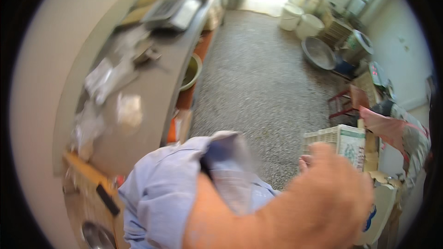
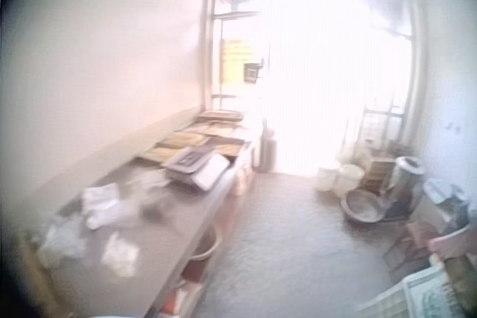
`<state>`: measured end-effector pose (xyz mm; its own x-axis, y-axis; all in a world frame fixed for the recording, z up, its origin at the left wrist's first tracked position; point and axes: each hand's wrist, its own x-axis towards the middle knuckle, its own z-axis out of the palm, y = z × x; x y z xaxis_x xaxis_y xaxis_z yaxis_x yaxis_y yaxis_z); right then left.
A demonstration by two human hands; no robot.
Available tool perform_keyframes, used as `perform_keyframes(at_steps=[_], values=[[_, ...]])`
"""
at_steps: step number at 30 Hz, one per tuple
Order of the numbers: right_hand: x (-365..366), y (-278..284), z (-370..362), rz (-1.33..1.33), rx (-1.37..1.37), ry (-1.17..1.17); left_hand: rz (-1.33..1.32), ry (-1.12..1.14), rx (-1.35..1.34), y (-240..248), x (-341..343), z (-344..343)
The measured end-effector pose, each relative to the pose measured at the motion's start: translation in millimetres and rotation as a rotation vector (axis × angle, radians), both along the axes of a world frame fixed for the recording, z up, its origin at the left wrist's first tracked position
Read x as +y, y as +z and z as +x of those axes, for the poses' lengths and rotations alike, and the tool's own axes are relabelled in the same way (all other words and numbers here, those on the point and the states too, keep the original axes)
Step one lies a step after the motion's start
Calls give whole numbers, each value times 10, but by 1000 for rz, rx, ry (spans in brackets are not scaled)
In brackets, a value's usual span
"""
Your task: The person scoops flour from a large sack into a smaller bag placed on a digital scale, checks the weight, and then pours the contents into a metal bowl. The person repeats the scooping and weighing process multiple times before transferring the final batch to the bowl.
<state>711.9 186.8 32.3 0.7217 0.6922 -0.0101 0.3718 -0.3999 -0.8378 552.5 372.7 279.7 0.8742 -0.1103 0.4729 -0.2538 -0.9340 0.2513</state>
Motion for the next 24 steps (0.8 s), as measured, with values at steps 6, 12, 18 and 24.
perform_keyframes(at_steps=[6,12,18,24], values=[[649,-210,845,-32,-113,10,52,-163,243,-84,1146,1073],[800,-395,1563,-28,118,-368,-109,-461,480,-926,2029,2596],[911,-648,2814,-32,114,-468,-715,118,551,-3109,3300,4256],[1214,-426,4147,-72,-32,-459,-620,1081,1152,-5580,4073,3746]])
